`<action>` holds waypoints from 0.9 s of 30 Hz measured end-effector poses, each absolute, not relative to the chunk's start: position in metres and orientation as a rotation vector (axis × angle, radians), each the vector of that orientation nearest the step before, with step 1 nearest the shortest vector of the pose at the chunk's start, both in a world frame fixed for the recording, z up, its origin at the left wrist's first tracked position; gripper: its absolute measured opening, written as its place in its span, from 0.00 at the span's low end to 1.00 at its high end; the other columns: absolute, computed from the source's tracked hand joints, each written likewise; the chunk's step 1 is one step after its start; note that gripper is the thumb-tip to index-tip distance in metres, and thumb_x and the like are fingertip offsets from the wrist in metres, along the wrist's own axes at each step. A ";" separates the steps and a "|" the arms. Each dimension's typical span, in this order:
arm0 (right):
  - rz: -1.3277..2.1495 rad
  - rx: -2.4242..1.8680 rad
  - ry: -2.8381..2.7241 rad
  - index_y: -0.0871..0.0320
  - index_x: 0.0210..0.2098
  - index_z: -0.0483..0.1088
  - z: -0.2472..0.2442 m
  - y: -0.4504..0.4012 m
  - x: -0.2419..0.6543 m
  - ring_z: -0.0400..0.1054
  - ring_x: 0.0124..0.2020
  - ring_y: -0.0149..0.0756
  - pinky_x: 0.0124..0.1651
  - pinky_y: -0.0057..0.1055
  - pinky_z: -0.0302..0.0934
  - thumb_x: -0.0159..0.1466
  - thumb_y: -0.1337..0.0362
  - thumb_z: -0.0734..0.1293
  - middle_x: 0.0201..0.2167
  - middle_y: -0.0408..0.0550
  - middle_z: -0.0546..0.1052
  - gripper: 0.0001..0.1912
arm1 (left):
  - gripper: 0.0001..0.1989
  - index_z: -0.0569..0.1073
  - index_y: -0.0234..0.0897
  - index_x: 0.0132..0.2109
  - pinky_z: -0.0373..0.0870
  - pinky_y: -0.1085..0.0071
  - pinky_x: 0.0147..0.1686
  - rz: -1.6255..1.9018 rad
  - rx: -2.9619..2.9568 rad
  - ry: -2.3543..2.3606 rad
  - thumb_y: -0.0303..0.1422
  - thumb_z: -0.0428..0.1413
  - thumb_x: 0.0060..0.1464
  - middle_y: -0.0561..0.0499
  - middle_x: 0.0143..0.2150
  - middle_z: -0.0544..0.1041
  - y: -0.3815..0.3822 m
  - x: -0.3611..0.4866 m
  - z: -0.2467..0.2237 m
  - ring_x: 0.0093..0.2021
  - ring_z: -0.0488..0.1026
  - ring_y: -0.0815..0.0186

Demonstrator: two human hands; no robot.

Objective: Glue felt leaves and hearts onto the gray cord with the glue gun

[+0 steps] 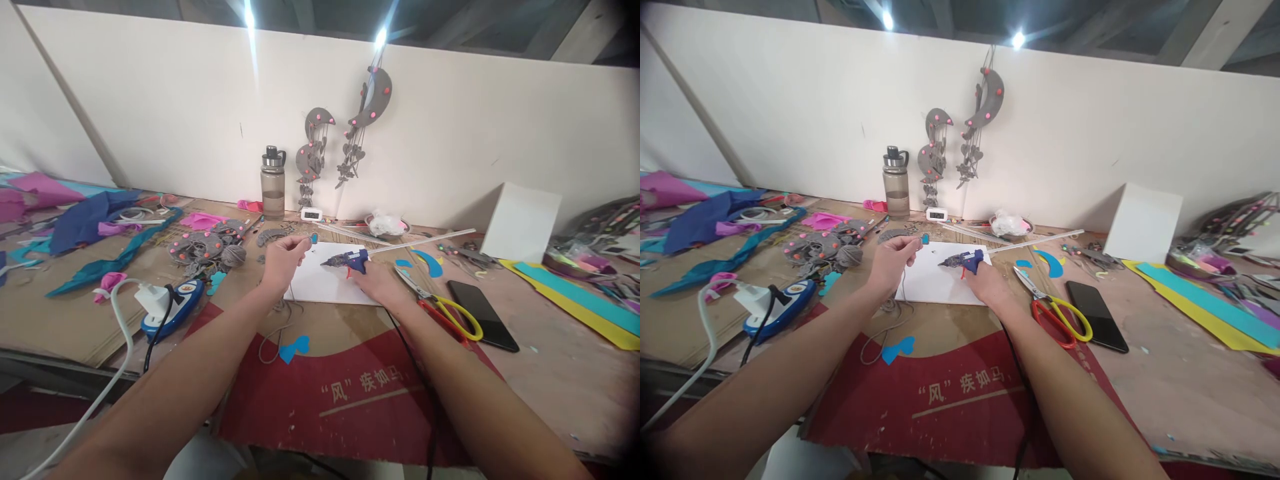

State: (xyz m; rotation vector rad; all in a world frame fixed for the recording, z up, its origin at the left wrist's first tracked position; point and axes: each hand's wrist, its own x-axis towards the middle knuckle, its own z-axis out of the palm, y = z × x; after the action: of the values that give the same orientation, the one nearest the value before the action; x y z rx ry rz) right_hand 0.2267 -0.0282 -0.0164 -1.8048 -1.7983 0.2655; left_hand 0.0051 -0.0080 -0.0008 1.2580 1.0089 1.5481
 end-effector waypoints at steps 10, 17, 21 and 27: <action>0.410 -1.396 -1.571 0.55 0.35 0.61 0.001 -0.053 0.186 0.67 0.38 0.37 0.46 0.39 0.61 0.60 0.56 0.62 0.35 0.47 0.72 0.09 | 0.05 0.81 0.41 0.32 0.63 0.71 0.33 1.675 1.652 1.042 0.33 0.60 0.47 0.49 0.31 0.77 -0.024 0.010 0.006 0.30 0.66 0.67; 1.262 -0.873 -1.006 0.53 0.34 0.58 0.011 -0.060 0.139 0.70 0.33 0.30 0.47 0.35 0.63 0.49 0.59 0.73 0.28 0.38 0.71 0.21 | 0.05 0.80 0.44 0.31 0.62 0.71 0.35 1.669 1.870 0.990 0.29 0.60 0.46 0.47 0.34 0.76 -0.031 0.012 0.006 0.39 0.68 0.62; 1.304 -0.871 -0.964 0.55 0.30 0.60 0.013 -0.058 0.139 0.67 0.28 0.28 0.39 0.33 0.65 0.48 0.60 0.73 0.25 0.37 0.68 0.17 | 0.05 0.79 0.42 0.31 0.62 0.70 0.34 1.667 1.856 1.030 0.30 0.58 0.49 0.49 0.32 0.76 -0.030 0.014 0.006 0.33 0.67 0.65; 1.101 -0.948 -1.039 0.56 0.28 0.64 0.008 -0.055 0.140 0.48 0.19 0.22 0.20 0.23 0.46 0.52 0.59 0.70 0.22 0.35 0.59 0.11 | 0.06 0.79 0.38 0.31 0.64 0.70 0.35 1.552 1.590 1.068 0.35 0.59 0.49 0.50 0.31 0.78 -0.027 0.015 0.006 0.31 0.69 0.66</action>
State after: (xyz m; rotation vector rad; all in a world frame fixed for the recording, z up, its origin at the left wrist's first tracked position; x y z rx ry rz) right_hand 0.1404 -0.0553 0.0078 -0.9480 -1.0390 1.1012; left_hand 0.0153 -0.0266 0.0058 1.5902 1.0677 1.5523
